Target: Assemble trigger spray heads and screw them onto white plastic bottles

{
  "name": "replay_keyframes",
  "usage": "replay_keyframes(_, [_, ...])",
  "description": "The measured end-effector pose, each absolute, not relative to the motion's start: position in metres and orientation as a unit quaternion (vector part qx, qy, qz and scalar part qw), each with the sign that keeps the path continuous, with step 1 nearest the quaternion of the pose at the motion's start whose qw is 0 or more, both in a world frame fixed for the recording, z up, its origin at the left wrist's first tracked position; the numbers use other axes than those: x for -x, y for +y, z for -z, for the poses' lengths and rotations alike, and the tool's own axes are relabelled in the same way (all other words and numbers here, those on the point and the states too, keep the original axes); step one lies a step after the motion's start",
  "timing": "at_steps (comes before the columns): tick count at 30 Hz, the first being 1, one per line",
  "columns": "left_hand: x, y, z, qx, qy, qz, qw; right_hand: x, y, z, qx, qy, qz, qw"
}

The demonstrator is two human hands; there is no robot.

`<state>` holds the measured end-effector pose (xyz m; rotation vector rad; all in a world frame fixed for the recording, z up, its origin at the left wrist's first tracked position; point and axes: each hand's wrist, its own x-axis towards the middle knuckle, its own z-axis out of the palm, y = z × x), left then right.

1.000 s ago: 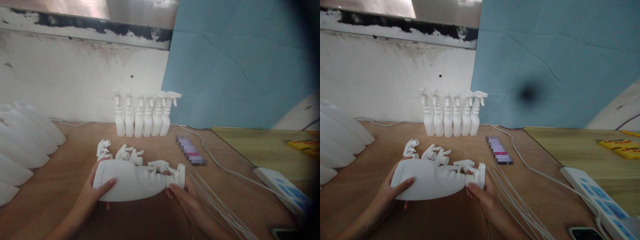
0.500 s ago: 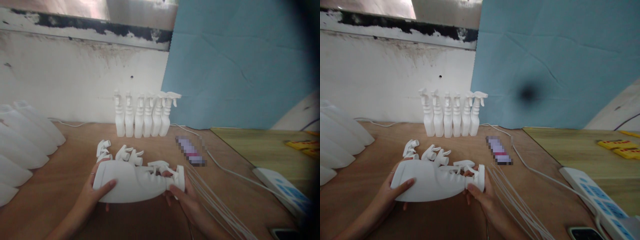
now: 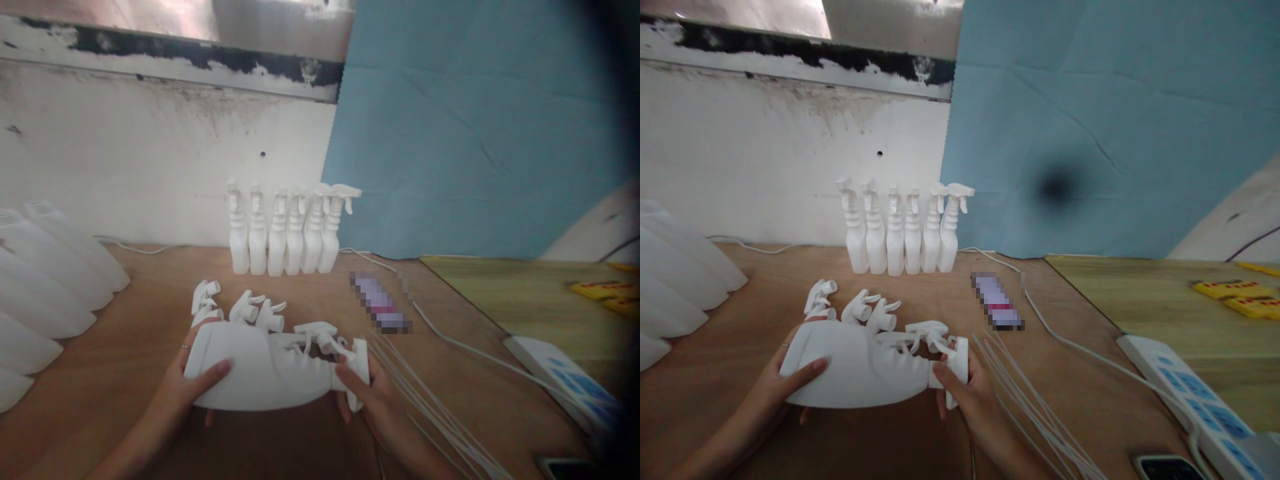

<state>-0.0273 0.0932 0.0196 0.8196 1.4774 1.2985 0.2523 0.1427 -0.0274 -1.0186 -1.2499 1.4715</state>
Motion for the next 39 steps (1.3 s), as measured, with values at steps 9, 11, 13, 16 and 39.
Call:
replay_keyframes(9, [0.028, 0.093, -0.02, -0.331, 0.613, -0.528, 0.485, -0.254, 0.143, 0.022, 0.398, -0.521, -0.598, 0.461])
replay_keyframes(11, [0.028, 0.093, -0.02, -0.328, 0.615, -0.525, 0.488, -0.255, 0.143, 0.021, 0.411, -0.527, -0.59, 0.453])
replay_keyframes(13, [0.028, 0.092, -0.02, -0.334, 0.614, -0.524, 0.487, -0.255, 0.142, 0.02, 0.421, -0.531, -0.582, 0.451])
replay_keyframes(16, [0.026, 0.089, -0.021, -0.343, 0.616, -0.523, 0.479, -0.253, 0.143, 0.02, 0.428, -0.526, -0.578, 0.454])
replay_keyframes(39, [0.018, 0.086, -0.025, -0.319, 0.576, -0.528, 0.537, -0.259, 0.127, 0.012, 0.361, -0.423, -0.67, 0.492])
